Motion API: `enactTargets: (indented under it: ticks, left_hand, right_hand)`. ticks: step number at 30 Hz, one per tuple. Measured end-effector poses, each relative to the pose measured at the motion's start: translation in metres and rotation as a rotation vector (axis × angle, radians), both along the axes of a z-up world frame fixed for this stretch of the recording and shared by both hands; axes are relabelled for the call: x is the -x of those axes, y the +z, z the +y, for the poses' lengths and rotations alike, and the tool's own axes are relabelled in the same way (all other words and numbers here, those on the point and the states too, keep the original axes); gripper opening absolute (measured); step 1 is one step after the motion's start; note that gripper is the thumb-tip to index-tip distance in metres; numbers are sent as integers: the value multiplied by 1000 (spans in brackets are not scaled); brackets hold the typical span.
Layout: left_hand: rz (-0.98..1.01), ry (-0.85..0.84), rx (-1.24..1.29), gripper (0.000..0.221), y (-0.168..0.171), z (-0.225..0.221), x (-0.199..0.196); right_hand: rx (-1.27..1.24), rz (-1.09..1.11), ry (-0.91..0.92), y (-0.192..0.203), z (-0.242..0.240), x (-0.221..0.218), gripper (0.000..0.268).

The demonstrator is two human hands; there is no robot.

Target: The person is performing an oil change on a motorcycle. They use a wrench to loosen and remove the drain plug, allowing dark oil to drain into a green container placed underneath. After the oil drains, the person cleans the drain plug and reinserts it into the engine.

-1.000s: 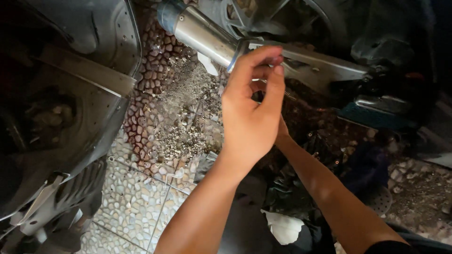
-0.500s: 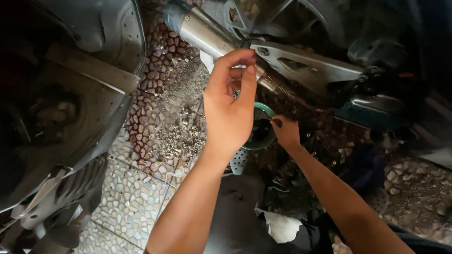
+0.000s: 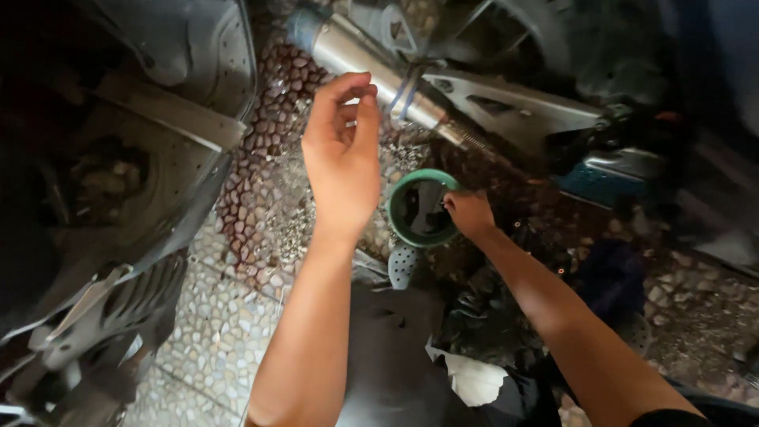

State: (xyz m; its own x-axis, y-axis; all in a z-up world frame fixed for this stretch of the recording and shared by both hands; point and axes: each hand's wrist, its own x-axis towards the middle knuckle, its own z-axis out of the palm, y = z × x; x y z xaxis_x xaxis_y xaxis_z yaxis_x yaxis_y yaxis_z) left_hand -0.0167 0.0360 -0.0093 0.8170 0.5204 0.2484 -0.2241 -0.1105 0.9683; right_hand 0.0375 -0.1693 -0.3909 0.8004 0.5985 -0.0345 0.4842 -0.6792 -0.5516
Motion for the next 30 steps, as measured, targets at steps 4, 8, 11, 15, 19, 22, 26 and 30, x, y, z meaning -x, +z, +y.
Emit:
enactTargets:
  ticks: [4, 8, 11, 15, 19, 22, 26, 30]
  left_hand:
    - [-22, 8, -4, 21, 1, 12, 12]
    - [-2, 13, -5, 21, 1, 19, 14]
    - [-17, 20, 7, 21, -5, 24, 13]
    - [0, 28, 8, 21, -6, 30, 15]
    - [50, 37, -20, 21, -6, 36, 20]
    - [49, 43, -21, 21, -8, 39, 20]
    - [49, 45, -2, 22, -5, 36, 18]
    - [33, 48, 11, 22, -5, 29, 14]
  right_hand:
    - [191, -100, 108, -11, 10, -5, 4]
    - [350, -146, 209, -23, 16, -13, 6]
    - [357, -159, 252, -35, 18, -14, 8]
    - [325, -250, 289, -59, 16, -17, 9]
    - [348, -267, 290, -63, 17, -16, 8]
    - [304, -199, 226, -45, 19, -16, 6]
    - [206, -180, 131, -42, 12, -13, 8]
    - [127, -111, 25, -20, 11, -8, 16]
